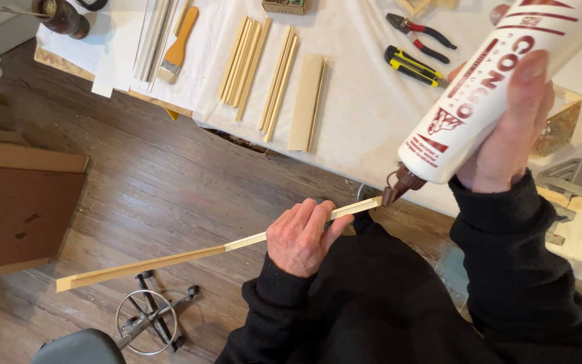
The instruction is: The person applies wood glue to the end of a wooden strip, fits it into a mitered picture frame corner, and secures the corner in a corner clamp. They tighten the clamp with a screwdriver-like handle and tap the joint with a hammer to seat the mitered pieces together.
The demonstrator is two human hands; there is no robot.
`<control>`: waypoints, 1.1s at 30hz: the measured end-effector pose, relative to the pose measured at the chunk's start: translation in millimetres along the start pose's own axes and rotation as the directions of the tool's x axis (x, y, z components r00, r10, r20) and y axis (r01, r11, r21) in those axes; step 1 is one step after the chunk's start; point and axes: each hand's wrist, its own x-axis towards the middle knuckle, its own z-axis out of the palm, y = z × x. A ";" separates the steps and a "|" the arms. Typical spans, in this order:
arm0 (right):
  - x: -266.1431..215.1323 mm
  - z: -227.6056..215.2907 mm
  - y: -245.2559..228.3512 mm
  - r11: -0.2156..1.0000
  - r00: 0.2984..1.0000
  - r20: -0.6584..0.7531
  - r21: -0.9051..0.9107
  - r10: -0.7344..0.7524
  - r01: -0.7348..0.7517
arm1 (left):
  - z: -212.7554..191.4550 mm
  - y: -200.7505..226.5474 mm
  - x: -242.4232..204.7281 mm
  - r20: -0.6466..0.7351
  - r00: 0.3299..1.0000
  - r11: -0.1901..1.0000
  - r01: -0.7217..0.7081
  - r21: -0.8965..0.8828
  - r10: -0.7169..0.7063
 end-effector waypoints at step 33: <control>6.8 6.3 -16.3 0.999 0.999 -0.040 -0.035 -0.033 0.032 | 2.4 2.8 7.6 0.021 1.000 1.000 -0.019 -0.008 0.020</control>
